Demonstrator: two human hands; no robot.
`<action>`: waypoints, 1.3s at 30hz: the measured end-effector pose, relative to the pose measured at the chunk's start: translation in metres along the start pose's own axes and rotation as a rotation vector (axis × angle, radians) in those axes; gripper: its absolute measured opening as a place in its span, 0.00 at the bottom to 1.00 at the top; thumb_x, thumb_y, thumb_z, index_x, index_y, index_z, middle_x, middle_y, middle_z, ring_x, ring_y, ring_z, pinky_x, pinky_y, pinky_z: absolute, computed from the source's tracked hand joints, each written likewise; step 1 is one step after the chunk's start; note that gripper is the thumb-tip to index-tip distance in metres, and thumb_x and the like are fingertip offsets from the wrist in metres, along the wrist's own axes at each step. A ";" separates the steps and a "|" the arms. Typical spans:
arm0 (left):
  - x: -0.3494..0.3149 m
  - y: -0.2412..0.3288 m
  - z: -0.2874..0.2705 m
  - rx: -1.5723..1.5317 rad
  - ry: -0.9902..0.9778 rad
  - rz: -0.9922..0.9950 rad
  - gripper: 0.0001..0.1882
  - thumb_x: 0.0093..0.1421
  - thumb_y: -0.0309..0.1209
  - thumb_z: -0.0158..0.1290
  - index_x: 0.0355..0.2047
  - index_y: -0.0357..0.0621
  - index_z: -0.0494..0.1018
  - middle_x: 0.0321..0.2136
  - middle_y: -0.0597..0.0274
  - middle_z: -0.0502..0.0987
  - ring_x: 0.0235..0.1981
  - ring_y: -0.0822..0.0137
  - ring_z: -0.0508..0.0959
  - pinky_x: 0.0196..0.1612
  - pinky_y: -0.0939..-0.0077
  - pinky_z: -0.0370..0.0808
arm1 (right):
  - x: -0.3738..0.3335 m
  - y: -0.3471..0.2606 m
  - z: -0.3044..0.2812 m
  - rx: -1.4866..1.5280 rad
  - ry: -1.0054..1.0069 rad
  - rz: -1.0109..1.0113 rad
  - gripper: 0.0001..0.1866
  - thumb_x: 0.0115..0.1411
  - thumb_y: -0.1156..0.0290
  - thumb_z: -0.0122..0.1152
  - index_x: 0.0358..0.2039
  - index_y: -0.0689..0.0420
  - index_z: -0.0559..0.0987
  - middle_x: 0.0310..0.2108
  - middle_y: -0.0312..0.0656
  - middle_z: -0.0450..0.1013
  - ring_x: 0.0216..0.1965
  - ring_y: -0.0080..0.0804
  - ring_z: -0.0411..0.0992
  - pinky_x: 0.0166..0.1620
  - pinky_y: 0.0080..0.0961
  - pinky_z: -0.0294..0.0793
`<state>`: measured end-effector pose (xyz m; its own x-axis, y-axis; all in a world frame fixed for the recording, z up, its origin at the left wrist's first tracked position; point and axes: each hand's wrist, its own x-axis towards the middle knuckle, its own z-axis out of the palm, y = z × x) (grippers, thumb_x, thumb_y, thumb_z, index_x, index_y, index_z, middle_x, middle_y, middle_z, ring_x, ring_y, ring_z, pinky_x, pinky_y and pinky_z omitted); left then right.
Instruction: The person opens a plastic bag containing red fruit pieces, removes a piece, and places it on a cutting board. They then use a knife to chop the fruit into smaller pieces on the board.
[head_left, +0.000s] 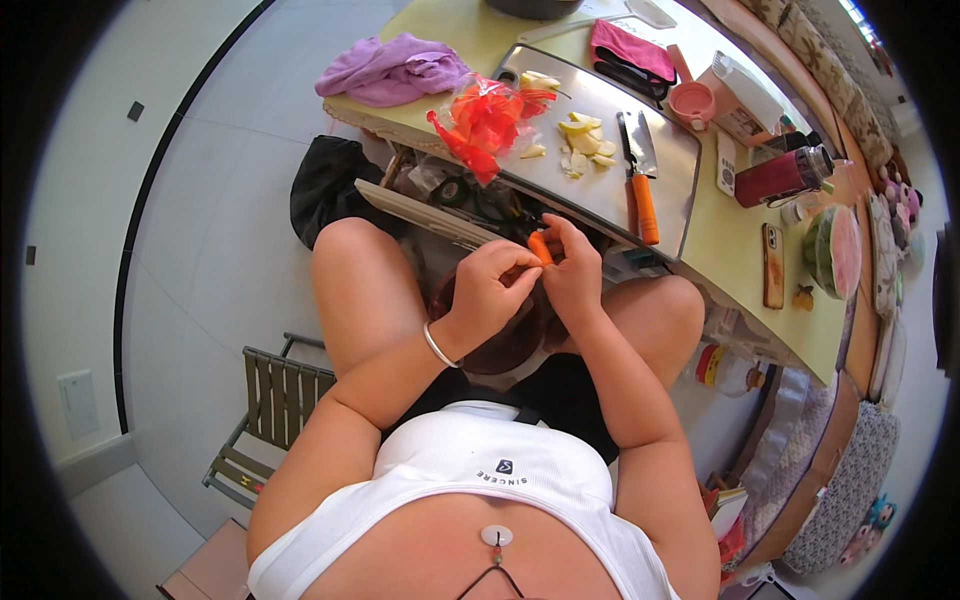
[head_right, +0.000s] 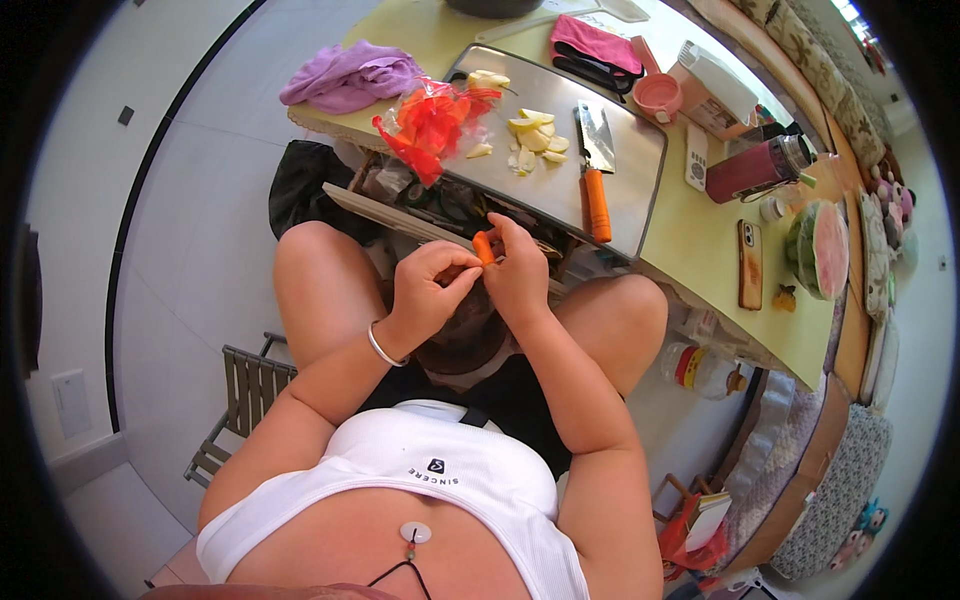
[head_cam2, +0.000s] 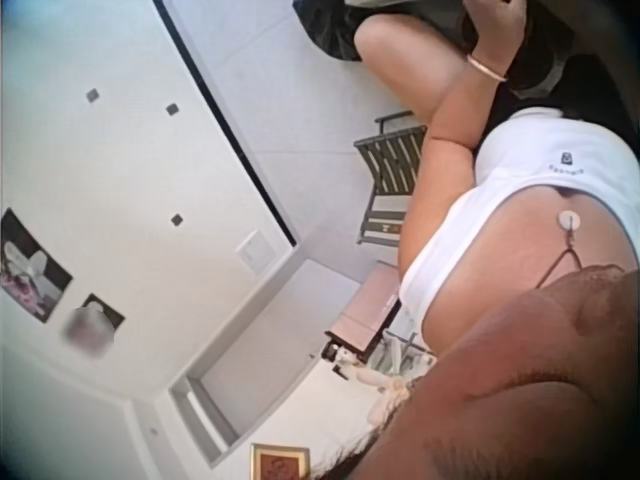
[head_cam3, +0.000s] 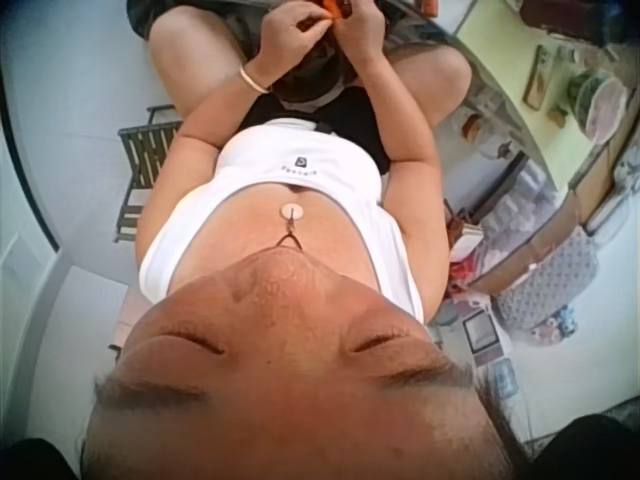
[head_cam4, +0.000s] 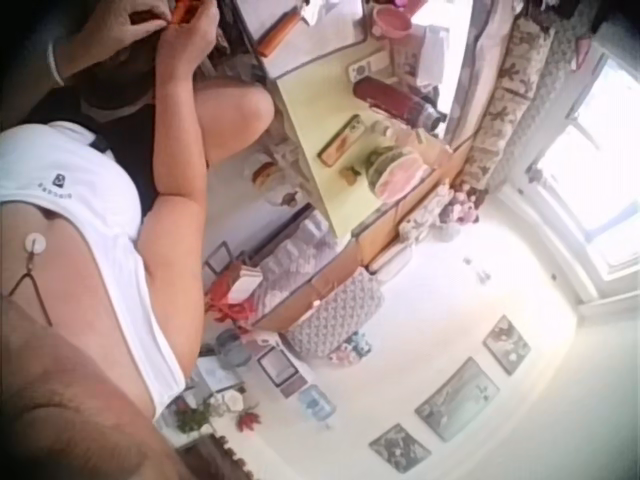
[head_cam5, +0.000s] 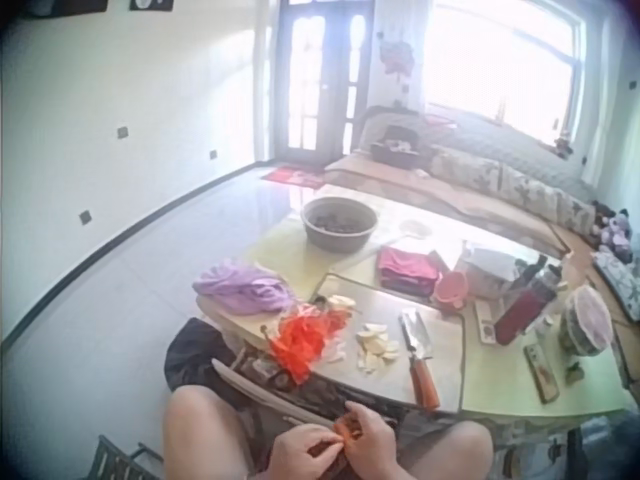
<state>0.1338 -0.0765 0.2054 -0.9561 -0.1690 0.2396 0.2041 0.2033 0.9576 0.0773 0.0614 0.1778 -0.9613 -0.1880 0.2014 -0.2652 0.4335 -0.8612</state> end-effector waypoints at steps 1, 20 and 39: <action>0.002 -0.005 -0.001 0.040 -0.016 0.031 0.04 0.54 0.18 0.62 0.31 0.35 0.80 0.29 0.61 0.78 0.26 0.74 0.78 0.30 0.82 0.75 | 0.000 0.000 0.000 -0.026 -0.006 -0.004 0.21 0.57 0.75 0.68 0.52 0.56 0.77 0.37 0.42 0.79 0.33 0.36 0.79 0.37 0.29 0.78; 0.006 -0.047 0.021 0.238 -0.034 -0.003 0.07 0.48 0.20 0.58 0.24 0.37 0.69 0.19 0.60 0.72 0.20 0.69 0.73 0.26 0.73 0.71 | -0.001 0.015 0.001 -0.679 -0.111 -0.108 0.15 0.57 0.65 0.62 0.45 0.53 0.79 0.36 0.43 0.77 0.33 0.46 0.79 0.33 0.42 0.78; 0.006 -0.075 -0.007 -0.340 -0.289 -0.539 0.09 0.55 0.26 0.65 0.35 0.43 0.76 0.29 0.66 0.80 0.24 0.76 0.76 0.23 0.82 0.71 | -0.004 0.059 0.007 -0.640 -0.339 0.213 0.19 0.57 0.62 0.62 0.48 0.53 0.80 0.40 0.54 0.79 0.43 0.56 0.78 0.46 0.48 0.77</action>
<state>0.1140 -0.0997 0.1358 -0.9504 0.1119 -0.2903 -0.3054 -0.1575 0.9391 0.0662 0.0819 0.1231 -0.9486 -0.2588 -0.1824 -0.1673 0.8988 -0.4052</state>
